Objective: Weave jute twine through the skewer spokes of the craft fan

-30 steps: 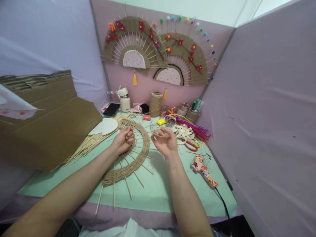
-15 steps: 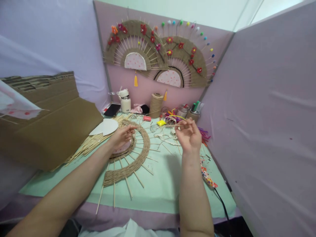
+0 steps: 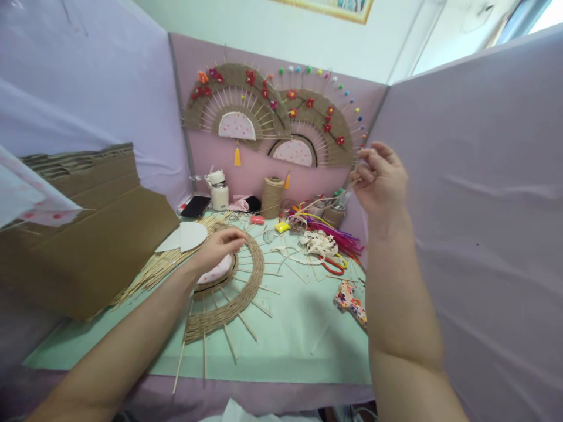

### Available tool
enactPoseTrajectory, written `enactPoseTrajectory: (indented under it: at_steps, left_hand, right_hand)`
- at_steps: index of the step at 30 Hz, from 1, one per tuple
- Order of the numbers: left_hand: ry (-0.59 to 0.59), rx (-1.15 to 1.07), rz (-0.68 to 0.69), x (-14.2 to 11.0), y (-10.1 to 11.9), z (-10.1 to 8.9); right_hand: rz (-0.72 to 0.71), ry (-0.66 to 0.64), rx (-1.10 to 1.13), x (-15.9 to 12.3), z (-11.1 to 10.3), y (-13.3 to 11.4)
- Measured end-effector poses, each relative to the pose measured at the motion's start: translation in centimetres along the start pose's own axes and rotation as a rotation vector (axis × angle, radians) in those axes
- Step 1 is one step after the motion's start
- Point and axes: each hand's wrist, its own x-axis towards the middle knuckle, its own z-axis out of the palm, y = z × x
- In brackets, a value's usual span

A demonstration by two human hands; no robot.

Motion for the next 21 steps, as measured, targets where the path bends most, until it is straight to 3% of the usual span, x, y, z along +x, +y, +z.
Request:
enactPoseTrajectory:
  at_steps: [2, 3, 4, 7, 9, 15, 18, 21]
  left_hand:
    - [-0.422, 0.093, 0.056, 0.6, 2.2, 1.1]
    - [-0.516, 0.133, 0.089, 1.2, 3.2, 1.6]
    - [-0.49, 0.156, 0.109, 1.9, 4.2, 2.0]
    - [-0.171, 0.07, 0.081, 4.2, 6.4, 3.0]
    - [-0.056, -0.047, 0.069, 5.3, 7.3, 3.9]
    - [-0.158, -0.408, -0.022, 5.9, 7.0, 5.9]
    - [-0.279, -0.585, -0.12, 5.7, 6.7, 4.7]
    - [-0.389, -0.497, -0.229, 5.7, 6.9, 1.7]
  right_hand:
    - [0.071, -0.234, -0.12, -1.4, 0.5, 0.2]
    - [0.102, -0.324, -0.164, -2.2, 0.8, 0.4]
    - [0.129, -0.395, -0.199, -3.1, 1.2, 0.7]
    - [0.207, -0.489, -0.246, -5.6, 2.2, 1.8]
    - [0.278, -0.513, -0.238, -6.7, 2.7, 2.6]
    - [0.332, -0.568, -0.184, -8.1, 3.0, 4.7]
    - [0.322, -0.516, -0.193, -8.1, 2.3, 5.3]
    - [0.292, -0.461, -0.272, -7.9, 1.3, 5.6]
